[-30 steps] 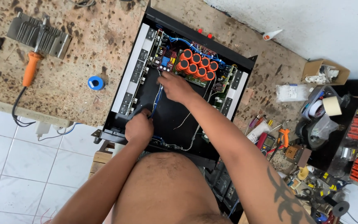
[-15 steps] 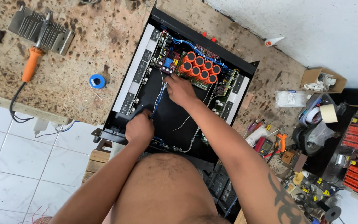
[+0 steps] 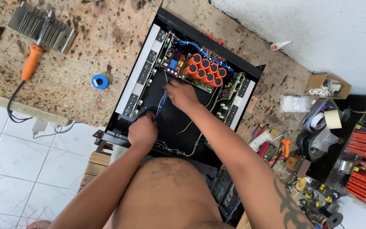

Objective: The person works on the internal wiring of an open electronic device, handling wires and applying a substance from a small white bottle to connections on the circuit board.

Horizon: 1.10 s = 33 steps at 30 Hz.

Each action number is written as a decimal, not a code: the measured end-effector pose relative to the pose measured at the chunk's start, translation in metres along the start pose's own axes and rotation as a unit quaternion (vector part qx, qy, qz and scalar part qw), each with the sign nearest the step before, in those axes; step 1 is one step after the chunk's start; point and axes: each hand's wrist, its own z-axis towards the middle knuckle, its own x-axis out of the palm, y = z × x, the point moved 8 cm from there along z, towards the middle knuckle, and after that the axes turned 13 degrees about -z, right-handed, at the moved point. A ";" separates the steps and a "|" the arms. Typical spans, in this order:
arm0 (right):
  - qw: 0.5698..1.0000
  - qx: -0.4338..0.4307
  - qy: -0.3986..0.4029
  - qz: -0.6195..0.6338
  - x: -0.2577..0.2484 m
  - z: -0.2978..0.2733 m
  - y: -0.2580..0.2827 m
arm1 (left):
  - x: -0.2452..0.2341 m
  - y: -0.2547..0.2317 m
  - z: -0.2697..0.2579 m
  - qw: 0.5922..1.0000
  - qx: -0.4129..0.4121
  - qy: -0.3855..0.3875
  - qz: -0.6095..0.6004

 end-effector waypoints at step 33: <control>0.983 -0.076 -0.061 0.157 -0.008 -0.028 0.042 | -0.001 0.010 0.006 0.999 -0.009 -0.019 -0.045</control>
